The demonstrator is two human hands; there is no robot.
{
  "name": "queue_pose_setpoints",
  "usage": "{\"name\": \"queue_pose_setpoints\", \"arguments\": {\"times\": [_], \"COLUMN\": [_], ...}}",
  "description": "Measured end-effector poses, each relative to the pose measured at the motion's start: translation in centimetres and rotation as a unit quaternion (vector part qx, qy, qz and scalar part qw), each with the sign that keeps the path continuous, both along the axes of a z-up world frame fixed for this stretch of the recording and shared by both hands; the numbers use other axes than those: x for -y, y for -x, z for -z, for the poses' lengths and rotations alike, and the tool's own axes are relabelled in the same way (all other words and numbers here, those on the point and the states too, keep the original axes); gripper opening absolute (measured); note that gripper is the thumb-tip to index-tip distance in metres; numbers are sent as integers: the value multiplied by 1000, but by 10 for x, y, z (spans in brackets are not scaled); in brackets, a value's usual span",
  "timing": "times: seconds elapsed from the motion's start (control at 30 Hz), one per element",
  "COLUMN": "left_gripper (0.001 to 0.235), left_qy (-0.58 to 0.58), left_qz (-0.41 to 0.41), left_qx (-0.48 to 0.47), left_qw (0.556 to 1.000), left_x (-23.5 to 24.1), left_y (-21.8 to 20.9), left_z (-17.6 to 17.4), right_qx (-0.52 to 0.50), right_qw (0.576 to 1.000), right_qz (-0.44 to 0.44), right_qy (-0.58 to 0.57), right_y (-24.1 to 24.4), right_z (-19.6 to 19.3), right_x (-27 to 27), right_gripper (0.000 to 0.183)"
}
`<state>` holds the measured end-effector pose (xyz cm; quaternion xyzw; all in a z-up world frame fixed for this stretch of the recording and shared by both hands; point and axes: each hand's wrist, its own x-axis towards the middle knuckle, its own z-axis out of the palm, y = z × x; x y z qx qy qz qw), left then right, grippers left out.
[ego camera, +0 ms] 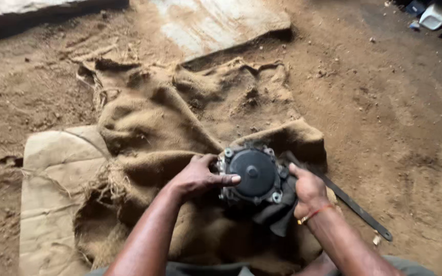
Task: The person is sitting on the ground and working on a mechanical part, likely a brake caliper. They use a screwdriver to adjust components and a rag to wipe the part. The person also uses a metal bar to apply pressure to the part.
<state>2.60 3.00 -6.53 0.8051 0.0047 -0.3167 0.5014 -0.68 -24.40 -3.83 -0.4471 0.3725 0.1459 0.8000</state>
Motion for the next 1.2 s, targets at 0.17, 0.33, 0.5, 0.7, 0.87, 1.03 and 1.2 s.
{"name": "queue_pose_setpoints", "arguments": {"times": [0.17, 0.33, 0.5, 0.7, 0.87, 1.03, 1.2], "left_gripper": [145, 164, 161, 161, 158, 148, 141], "left_qy": [-20, -197, -259, -154, -74, -57, 2], "left_qz": [12, 16, 82, -14, -113, -197, -229], "left_qx": [60, 64, 120, 129, 173, 128, 188], "left_qw": [998, 978, 955, 980, 976, 970, 955], "left_x": [-7, 5, 18, 13, 3, -9, -11], "left_y": [1, 14, 39, 31, 18, 2, 3], "left_z": [-14, -37, -56, -45, -26, -13, 2], "right_qx": [59, 87, 84, 78, 76, 6, 124], "right_qw": [998, 990, 990, 995, 917, 612, 842], "right_qz": [-12, -50, -53, -46, -206, -367, -91], "right_qy": [-31, -96, -100, -33, 333, 701, 517], "right_y": [-5, -10, -6, -6, -12, -17, -38], "right_z": [0, 1, -16, -27, 12, 42, 7], "right_x": [17, 15, 7, 8, 32, 65, 82], "right_gripper": [31, 34, 35, 35, 31, 29, 32]}}
